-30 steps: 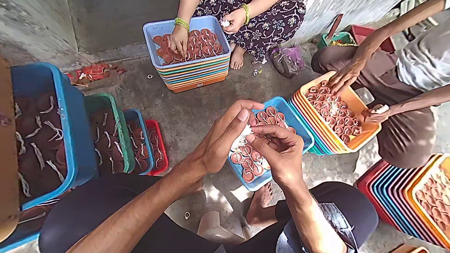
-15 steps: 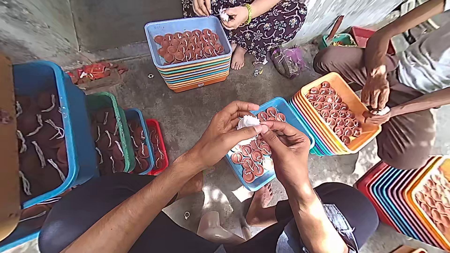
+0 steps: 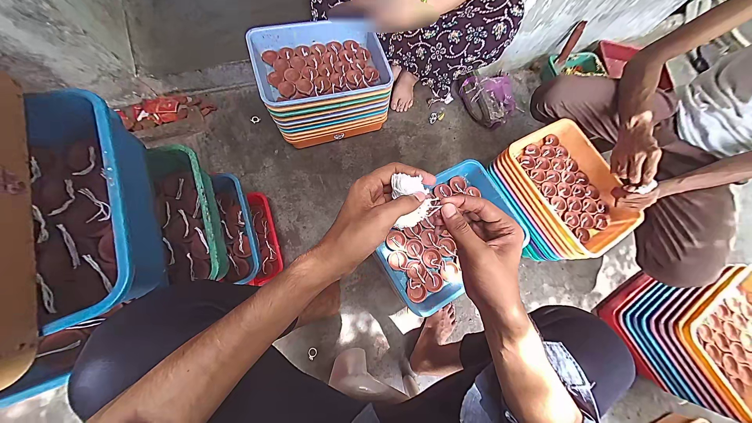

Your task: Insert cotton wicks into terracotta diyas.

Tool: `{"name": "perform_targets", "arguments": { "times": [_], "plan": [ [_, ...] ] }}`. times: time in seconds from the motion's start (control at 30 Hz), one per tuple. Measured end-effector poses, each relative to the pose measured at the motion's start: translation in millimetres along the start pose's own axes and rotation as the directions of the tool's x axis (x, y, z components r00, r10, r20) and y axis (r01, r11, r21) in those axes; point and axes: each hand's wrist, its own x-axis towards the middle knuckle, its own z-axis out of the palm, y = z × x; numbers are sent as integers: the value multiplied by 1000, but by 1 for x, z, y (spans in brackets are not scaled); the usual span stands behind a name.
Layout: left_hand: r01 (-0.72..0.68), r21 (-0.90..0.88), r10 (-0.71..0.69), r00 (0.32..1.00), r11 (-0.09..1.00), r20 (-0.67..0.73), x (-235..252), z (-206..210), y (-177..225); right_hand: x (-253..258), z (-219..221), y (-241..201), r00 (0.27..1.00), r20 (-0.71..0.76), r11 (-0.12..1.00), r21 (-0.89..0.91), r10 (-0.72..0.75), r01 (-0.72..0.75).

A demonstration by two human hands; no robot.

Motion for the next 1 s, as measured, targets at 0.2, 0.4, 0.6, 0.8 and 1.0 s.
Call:
{"name": "perform_targets", "arguments": {
  "times": [0.2,0.4,0.6,0.8,1.0],
  "plan": [
    [-35,51,35,999,998,1,-1,0,1,0,1,1,999,6,999,-19,-32,32],
    [-67,54,67,998,996,15,-1,0,2,1,0,3,996,39,996,-31,-84,85],
    [-62,55,61,998,997,20,-1,0,2,1,0,3,995,31,995,9,-97,97],
    [-77,62,76,997,995,26,1,1,1,1,2,-1,989,35,988,-48,-143,144],
    [-78,60,75,996,995,45,2,-1,-2,1,1,3,975,62,966,-131,-215,221]
  ]
}}
